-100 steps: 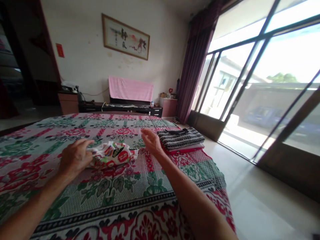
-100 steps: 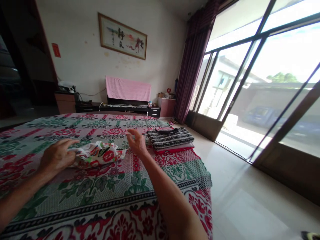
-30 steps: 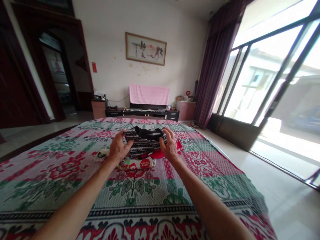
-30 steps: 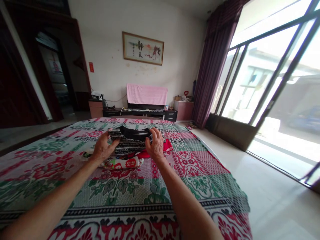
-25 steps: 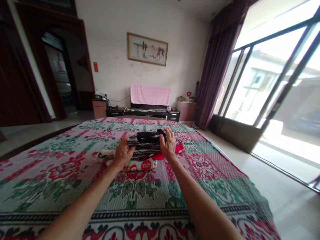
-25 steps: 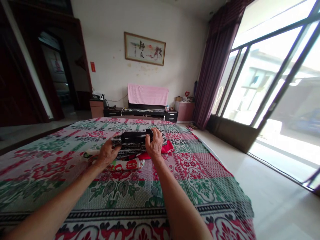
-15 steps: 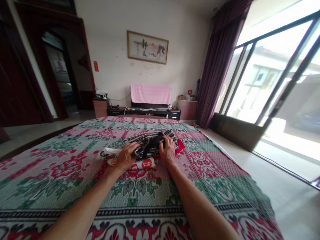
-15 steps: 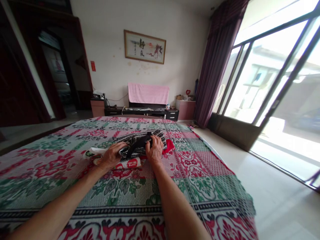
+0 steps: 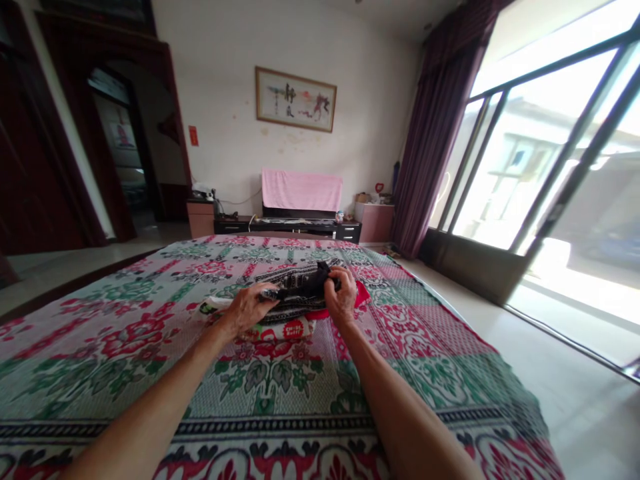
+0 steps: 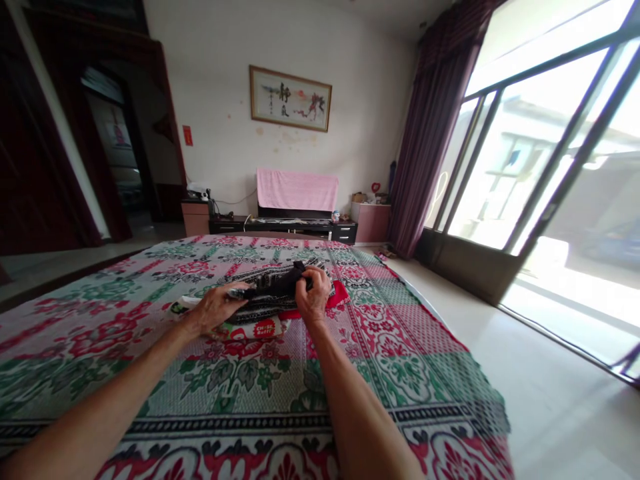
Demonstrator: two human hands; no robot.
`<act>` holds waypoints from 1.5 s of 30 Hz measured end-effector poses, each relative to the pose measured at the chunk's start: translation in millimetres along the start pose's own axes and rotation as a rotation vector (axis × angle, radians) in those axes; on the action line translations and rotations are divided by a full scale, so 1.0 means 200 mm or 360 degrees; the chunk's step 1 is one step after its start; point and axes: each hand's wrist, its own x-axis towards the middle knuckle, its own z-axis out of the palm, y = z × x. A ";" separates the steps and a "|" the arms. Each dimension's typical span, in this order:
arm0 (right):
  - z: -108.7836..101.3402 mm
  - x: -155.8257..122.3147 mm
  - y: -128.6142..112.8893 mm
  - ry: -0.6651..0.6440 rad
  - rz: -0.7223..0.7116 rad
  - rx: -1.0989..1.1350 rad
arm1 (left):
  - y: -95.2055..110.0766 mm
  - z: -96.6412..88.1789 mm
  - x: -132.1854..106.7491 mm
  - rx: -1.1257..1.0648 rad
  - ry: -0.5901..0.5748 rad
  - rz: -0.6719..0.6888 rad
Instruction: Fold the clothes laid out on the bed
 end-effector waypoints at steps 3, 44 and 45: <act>-0.02 0.05 -0.10 0.0022 -0.0083 0.0057 | 0.03 -0.04 0.02 -0.0035 0.0161 -0.0303; -0.07 0.06 -0.47 -0.1654 -0.0589 -0.0287 | -0.23 -0.28 0.02 0.0413 0.0390 -0.0722; -0.08 0.07 -0.48 -0.1675 -0.0558 -0.0295 | -0.24 -0.29 0.02 0.0416 0.0384 -0.0743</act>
